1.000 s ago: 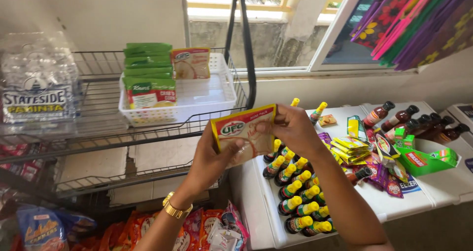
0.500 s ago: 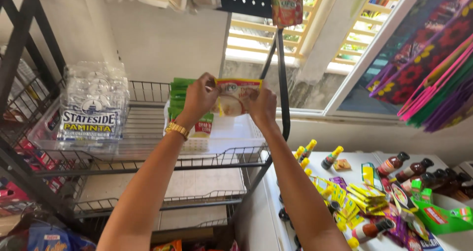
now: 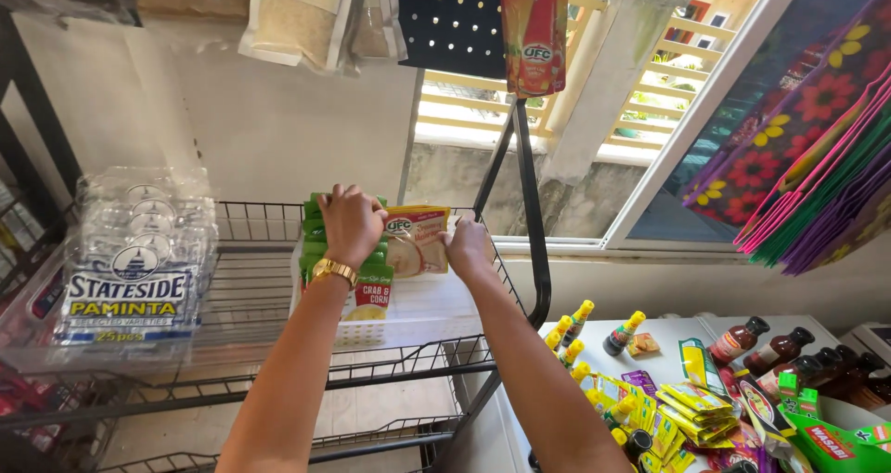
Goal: The person is stocking and organizing various packets of spices and condiment bottles from a table onto a wire shelf.
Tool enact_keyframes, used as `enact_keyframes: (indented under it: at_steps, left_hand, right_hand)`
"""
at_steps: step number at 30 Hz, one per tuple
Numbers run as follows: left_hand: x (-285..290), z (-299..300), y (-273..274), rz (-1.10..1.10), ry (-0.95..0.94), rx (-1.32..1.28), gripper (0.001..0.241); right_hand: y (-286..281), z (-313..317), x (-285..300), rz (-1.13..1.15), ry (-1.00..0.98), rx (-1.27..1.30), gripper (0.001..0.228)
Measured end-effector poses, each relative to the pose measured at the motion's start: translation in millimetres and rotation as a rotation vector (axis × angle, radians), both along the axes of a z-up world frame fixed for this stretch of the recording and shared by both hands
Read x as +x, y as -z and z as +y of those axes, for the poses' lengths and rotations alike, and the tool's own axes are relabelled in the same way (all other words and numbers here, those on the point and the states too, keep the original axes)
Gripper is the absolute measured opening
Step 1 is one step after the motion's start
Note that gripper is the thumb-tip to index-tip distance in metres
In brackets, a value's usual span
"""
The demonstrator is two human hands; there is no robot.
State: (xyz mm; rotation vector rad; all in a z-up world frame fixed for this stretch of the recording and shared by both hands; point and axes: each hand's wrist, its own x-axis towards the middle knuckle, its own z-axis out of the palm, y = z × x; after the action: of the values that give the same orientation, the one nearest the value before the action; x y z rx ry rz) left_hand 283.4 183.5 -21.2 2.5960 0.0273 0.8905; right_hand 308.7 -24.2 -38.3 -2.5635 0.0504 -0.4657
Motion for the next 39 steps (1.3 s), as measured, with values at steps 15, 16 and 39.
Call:
enact_keyframes:
  at_steps: [15, 16, 39]
  left_hand:
    - [0, 0, 7, -0.093, 0.057, 0.064, 0.011]
    - [0, 1, 8, -0.081, 0.065, 0.069, 0.011]
    - [17, 32, 32, 0.292, 0.227, -0.683, 0.047]
  right_hand:
    - [16, 10, -23, 0.123, -0.748, -0.160, 0.022]
    - [14, 11, -24, 0.132, -0.742, -0.150, 0.022]
    - [10, 26, -26, -0.145, -0.530, -0.131, 0.015]
